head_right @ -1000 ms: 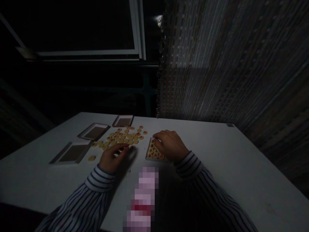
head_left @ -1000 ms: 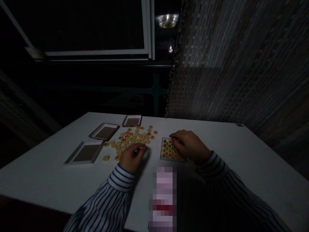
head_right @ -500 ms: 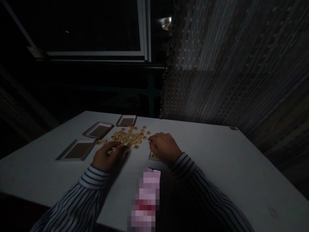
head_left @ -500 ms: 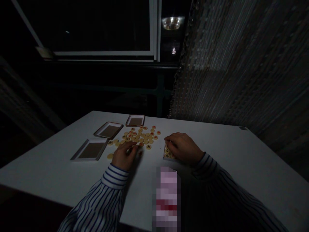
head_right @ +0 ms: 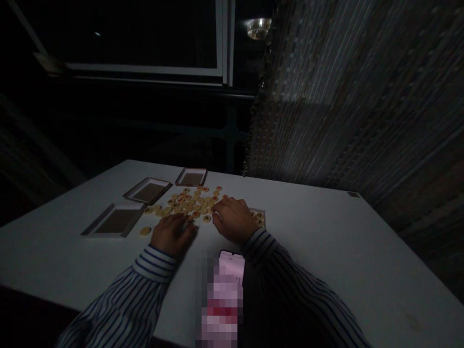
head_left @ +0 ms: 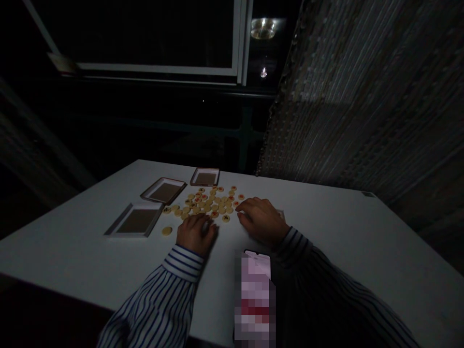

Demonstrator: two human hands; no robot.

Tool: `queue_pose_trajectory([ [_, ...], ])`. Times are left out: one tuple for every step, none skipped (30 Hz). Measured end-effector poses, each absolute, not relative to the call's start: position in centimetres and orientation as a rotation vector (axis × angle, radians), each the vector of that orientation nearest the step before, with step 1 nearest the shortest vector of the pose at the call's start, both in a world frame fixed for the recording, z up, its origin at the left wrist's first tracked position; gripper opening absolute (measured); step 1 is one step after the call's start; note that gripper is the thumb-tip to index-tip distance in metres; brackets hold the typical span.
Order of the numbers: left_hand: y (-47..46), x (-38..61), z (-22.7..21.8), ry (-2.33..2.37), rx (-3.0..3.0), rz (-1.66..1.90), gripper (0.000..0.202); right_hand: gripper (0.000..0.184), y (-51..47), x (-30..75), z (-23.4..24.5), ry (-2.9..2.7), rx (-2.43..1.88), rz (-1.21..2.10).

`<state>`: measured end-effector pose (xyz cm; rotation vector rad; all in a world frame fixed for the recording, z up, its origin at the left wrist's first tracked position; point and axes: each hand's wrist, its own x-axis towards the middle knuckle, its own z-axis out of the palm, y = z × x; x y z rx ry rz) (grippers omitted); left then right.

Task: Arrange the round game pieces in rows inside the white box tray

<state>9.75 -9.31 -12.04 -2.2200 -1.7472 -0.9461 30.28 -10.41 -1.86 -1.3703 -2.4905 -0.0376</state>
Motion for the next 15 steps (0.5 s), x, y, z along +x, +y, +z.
queue_pose_trajectory([
  [-9.4, 9.8, -12.2, -1.756, -2.225, -0.935, 0.035, 0.024, -10.3, 30.1, -2.2, -2.493, -1.364, -0.034],
  [-9.4, 9.8, -12.3, -1.767, -2.221, -0.93, 0.034, 0.024, -10.2, 29.9, -2.5, -2.499, -1.358, -0.03],
  [-9.5, 9.8, -12.4, -1.782, -2.21, -0.93, 0.033, 0.024, -10.1, 29.7, -2.8, -2.507, -1.354, -0.025],
  [-9.6, 9.9, -12.5, -1.799, -2.187, -0.936, 0.032, 0.024, -10.0, 29.6, -3.1, -2.516, -1.354, -0.02],
  [-9.7, 10.0, -12.5, -1.817, -2.161, -0.943, 0.032, 0.024, -10.0, 29.5, -3.3, -2.525, -1.358, -0.014],
  [-9.7, 10.1, -12.6, -1.833, -2.139, -0.945, 0.031, 0.024, -9.9, 29.4, -3.4, -2.532, -1.365, -0.006],
  [-9.8, 10.2, -12.6, -1.847, -2.124, -0.94, 0.031, 0.024, -9.9, 29.4, -3.6, -2.538, -1.375, 0.005],
  [-9.9, 10.3, -12.6, -1.858, -2.116, -0.929, 0.031, 0.024, -9.9, 29.3, -3.7, -2.541, -1.387, 0.015],
  [-9.9, 10.4, -12.6, -1.868, -2.113, -0.914, 0.031, 0.024, -9.9, 29.3, -3.7, -2.543, -1.399, 0.025],
  [-9.9, 10.5, -12.6, -1.876, -2.112, -0.898, 0.03, 0.024, -9.9, 29.3, -3.8, -2.547, -1.407, 0.033],
  [-10.0, 10.6, -12.6, -1.882, -2.114, -0.882, 0.03, 0.024, -9.8, 29.3, -3.8, -2.55, -1.412, 0.037],
  [-10.0, 10.6, -12.6, -1.886, -2.117, -0.866, 0.029, 0.025, -9.8, 29.3, -3.8, -2.554, -1.414, 0.038],
  [-10.0, 10.7, -12.6, -1.89, -2.121, -0.851, 0.028, 0.025, -9.8, 29.3, -3.9, -2.556, -1.412, 0.037],
  [-10.1, 10.7, -12.6, -1.894, -2.125, -0.835, 0.028, 0.025, -9.8, 29.3, -4.0, -2.556, -1.409, 0.034],
  [-10.1, 10.7, -12.5, -1.899, -2.129, -0.821, 0.028, 0.024, -9.7, 29.3, -4.1, -2.556, -1.403, 0.031],
])
